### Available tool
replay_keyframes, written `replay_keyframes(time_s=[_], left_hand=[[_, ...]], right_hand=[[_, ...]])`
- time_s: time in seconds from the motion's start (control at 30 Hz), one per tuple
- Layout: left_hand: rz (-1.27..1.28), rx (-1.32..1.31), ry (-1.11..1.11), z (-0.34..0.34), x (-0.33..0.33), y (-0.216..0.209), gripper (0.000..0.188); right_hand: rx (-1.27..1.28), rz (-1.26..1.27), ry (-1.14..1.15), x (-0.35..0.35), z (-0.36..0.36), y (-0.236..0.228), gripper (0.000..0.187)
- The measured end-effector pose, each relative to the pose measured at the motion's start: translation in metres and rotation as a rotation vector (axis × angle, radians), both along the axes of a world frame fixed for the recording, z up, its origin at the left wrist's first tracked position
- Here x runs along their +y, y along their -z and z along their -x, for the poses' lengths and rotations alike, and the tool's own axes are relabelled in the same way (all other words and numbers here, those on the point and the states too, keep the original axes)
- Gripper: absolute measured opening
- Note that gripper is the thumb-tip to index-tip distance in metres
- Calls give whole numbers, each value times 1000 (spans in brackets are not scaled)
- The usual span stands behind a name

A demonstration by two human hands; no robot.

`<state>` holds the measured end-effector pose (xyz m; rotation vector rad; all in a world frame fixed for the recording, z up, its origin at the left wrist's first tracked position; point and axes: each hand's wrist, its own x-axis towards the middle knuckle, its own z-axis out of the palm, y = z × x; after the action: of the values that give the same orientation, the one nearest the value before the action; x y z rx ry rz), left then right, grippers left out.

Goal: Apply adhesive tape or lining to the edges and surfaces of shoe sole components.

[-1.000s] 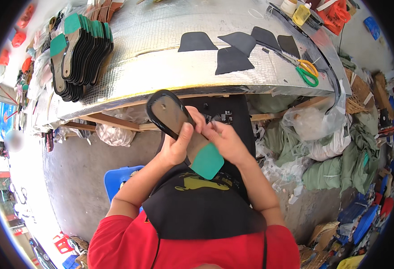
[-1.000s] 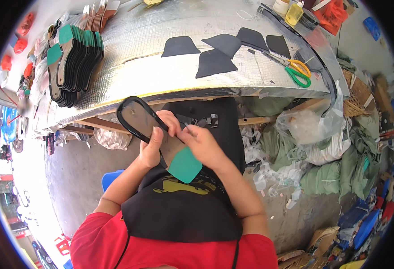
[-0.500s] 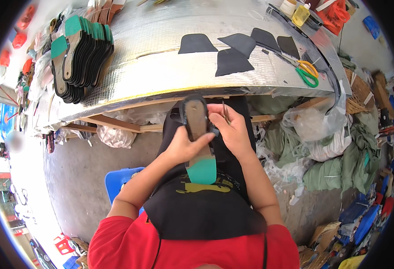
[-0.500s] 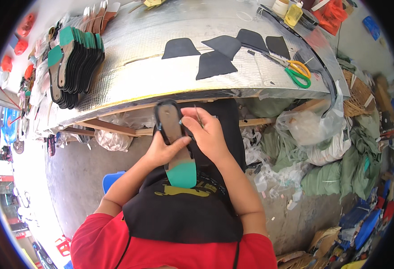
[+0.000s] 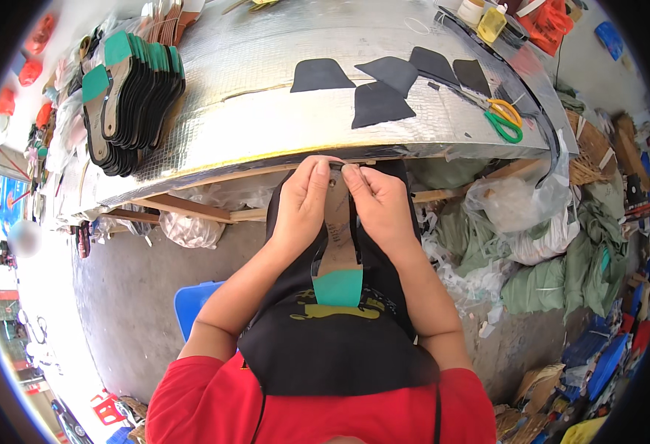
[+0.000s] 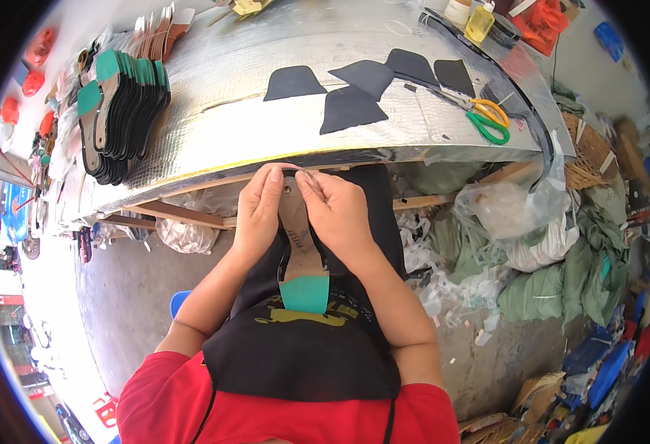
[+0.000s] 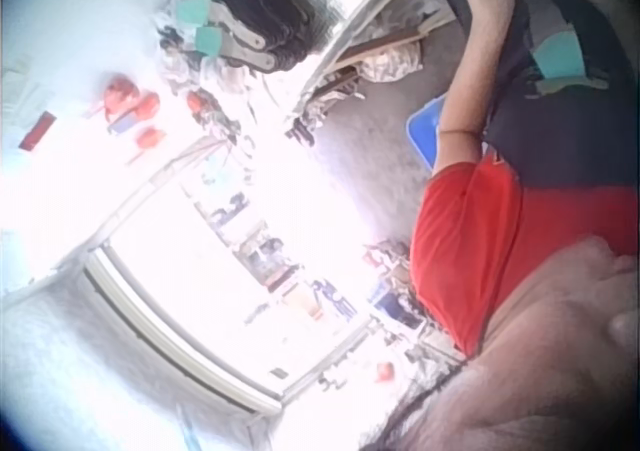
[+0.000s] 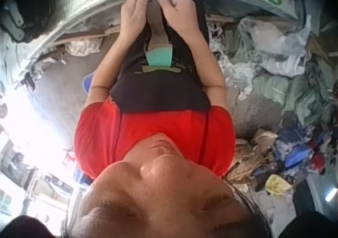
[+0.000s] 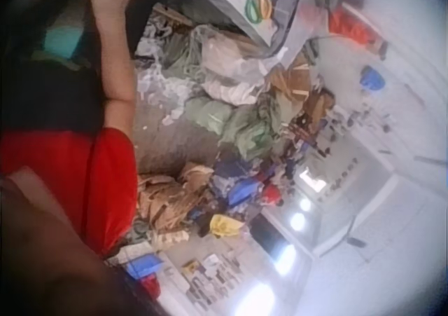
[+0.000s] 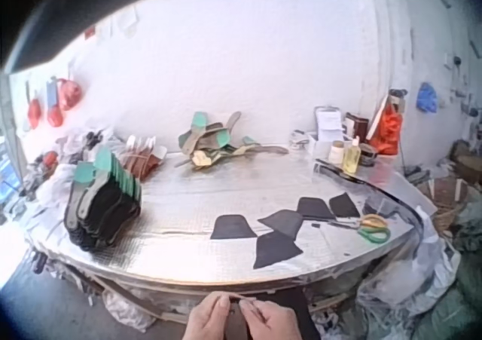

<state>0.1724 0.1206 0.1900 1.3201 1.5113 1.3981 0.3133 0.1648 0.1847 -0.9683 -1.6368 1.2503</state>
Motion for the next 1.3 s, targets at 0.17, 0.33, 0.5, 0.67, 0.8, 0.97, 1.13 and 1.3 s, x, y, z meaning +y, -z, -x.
replay_keyframes(time_s=[0.17,0.33,0.5,0.67,0.8,0.97,1.13,1.3], left_hand=[[28,-268,-12,-8,-7,2,32],[81,-379,-43,-9,-5,0,34],[42,-488,-53,-13,-9,-4,46],[180,-555,-22,-13,-22,-2,55],[50,-548,81,-12,-24,11,52],[68,-441,206,-13,-30,24,49],[-4,-326,293,-14,-32,25,50],[56,-90,309,-9,-40,18,44]], right_hand=[[-115,-133,71,-39,-1,33,16],[-100,-47,1,-81,-18,60,9],[-49,175,12,-90,-23,62,13],[13,109,73,-95,-17,62,12],[71,154,104,-93,-13,61,13],[274,179,157,-82,-5,48,16],[292,329,131,-64,-13,40,19],[257,217,145,-48,-22,28,16]])
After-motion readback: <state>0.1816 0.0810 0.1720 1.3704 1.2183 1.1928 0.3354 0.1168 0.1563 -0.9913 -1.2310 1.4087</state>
